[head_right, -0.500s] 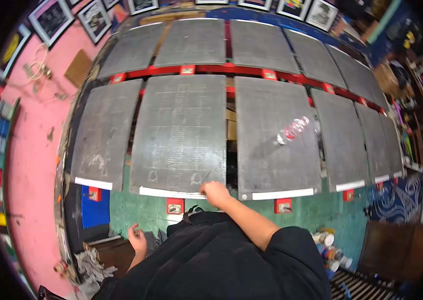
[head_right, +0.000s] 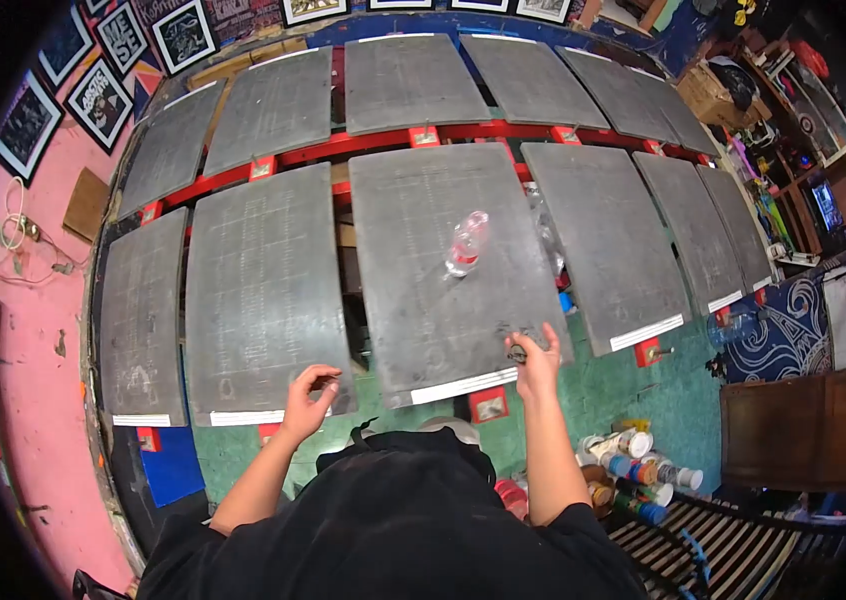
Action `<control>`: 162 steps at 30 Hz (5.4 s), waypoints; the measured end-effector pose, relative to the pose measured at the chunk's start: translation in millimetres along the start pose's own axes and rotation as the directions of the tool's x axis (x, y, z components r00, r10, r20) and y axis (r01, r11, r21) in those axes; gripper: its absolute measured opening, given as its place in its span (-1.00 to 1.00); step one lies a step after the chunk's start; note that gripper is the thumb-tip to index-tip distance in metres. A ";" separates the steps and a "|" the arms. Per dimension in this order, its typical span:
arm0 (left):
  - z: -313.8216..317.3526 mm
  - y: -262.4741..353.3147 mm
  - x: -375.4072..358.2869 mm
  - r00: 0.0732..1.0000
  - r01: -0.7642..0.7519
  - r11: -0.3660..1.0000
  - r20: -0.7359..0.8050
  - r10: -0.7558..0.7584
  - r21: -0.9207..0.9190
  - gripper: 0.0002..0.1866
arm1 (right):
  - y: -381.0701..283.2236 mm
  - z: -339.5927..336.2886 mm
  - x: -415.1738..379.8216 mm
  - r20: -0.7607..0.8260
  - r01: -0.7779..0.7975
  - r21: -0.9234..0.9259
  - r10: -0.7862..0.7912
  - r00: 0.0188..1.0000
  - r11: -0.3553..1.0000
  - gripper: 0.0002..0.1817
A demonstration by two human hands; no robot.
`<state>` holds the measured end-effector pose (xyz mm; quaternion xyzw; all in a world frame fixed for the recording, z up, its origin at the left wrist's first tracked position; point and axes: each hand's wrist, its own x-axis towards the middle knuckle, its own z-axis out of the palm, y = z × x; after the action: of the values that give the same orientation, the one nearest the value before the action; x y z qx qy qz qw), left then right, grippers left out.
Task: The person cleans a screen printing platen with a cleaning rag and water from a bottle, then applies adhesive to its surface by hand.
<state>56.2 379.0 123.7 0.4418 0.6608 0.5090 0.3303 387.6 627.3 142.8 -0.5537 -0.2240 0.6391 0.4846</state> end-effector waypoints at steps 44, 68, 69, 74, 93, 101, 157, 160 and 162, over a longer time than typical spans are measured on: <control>213.1 78.8 147.2 0.920 0.387 0.707 -0.194 -0.341 0.591 -0.34 | 1.6 -19.8 194.6 0.930 0.927 -0.367 -0.040 0.365 -0.081 -0.26; 217.7 71.2 154.0 0.857 0.428 0.530 -0.142 -0.496 0.732 -0.31 | 1.4 -17.7 192.6 0.926 0.920 -0.377 -0.035 0.375 -0.111 -0.26; 218.1 71.6 156.1 0.858 0.425 0.530 -0.139 -0.495 0.734 -0.31 | 2.0 -18.3 192.9 0.925 0.918 -0.380 -0.037 0.378 -0.110 -0.26; 219.7 75.4 167.0 0.849 0.410 0.488 -0.126 -0.514 0.771 -0.28 | 2.9 -18.9 194.3 0.928 0.923 -0.373 -0.048 0.370 -0.100 -0.28; 190.8 63.2 237.9 0.869 0.421 0.437 -0.215 -0.446 0.795 -0.29 | 1.0 -19.7 195.2 0.924 0.919 -0.383 -0.038 0.381 -0.091 -0.29; 180.7 66.9 267.5 0.894 0.388 0.402 -0.233 -0.382 0.829 -0.31 | 0.8 -20.2 196.0 0.925 0.923 -0.380 -0.044 0.378 -0.058 -0.27; 307.6 124.7 351.0 0.978 -0.188 0.826 0.020 0.209 0.531 -0.32 | -2.8 -24.2 198.9 0.922 0.922 -0.386 -0.019 0.386 -0.034 -0.25; 365.5 141.8 365.7 0.926 -0.363 0.843 0.056 0.373 0.397 -0.30 | -1.9 -24.5 198.6 0.913 0.912 -0.405 0.032 0.408 -0.060 -0.22; 408.6 150.9 376.3 0.900 -0.434 0.850 0.092 0.427 0.300 -0.27 | 6.6 -27.4 198.6 0.900 0.904 -0.419 0.089 0.426 -0.088 -0.21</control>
<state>308.5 894.6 166.5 0.6306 0.6136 0.4538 0.1409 426.9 789.9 32.1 -0.2846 -0.9243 0.2464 0.0629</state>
